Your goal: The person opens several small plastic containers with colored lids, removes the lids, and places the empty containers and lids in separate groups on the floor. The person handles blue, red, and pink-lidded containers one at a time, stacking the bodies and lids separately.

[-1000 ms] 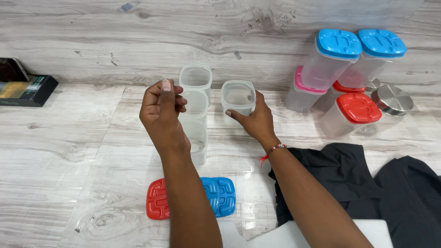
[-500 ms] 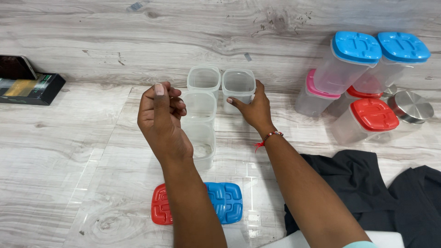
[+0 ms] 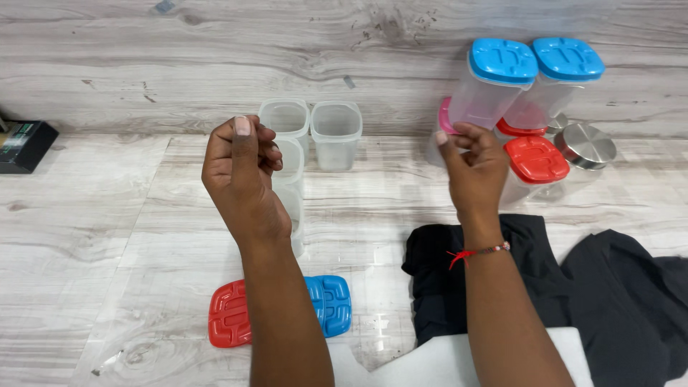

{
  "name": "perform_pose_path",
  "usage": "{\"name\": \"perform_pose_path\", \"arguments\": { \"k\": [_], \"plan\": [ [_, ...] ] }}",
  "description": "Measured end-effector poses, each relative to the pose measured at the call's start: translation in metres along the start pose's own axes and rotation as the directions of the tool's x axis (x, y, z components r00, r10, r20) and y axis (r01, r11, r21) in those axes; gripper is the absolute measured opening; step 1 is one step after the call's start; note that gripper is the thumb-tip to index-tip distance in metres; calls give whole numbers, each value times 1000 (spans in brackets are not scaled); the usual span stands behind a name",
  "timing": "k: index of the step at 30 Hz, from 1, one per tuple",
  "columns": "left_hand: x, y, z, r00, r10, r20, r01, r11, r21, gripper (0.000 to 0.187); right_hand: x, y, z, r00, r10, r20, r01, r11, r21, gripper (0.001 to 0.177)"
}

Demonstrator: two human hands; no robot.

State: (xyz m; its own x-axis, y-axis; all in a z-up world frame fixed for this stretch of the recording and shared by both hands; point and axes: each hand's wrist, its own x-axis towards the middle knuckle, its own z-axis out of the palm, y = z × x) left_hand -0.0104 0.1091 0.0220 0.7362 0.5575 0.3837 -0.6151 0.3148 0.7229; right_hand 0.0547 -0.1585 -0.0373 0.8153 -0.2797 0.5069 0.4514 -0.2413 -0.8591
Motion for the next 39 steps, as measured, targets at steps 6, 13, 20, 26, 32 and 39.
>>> {"name": "perform_pose_path", "arguments": {
  "k": [6,13,20,26,32,39],
  "plan": [
    [-12,-7,19,995,-27,95,26,1000,16,19,9,11,-74,916,-149,-372,164,986,11,15],
    [-27,-18,41,976,-62,209,40,993,109,17,22,30,-114,936,-91,-340,44,989,-143,22],
    [-42,-25,59,939,-30,344,-25,988,154,18,17,41,-113,974,-107,-201,-87,640,-763,64],
    [-44,-24,61,932,0,363,-60,986,153,17,16,43,-108,977,-32,-209,-156,554,-818,79],
    [-43,-25,60,934,-5,358,-50,988,146,17,14,36,-108,974,53,-219,-213,529,-821,77],
    [-43,-25,61,931,16,366,-70,988,135,15,17,32,-105,975,125,-186,-224,525,-821,98]
  ]
}}
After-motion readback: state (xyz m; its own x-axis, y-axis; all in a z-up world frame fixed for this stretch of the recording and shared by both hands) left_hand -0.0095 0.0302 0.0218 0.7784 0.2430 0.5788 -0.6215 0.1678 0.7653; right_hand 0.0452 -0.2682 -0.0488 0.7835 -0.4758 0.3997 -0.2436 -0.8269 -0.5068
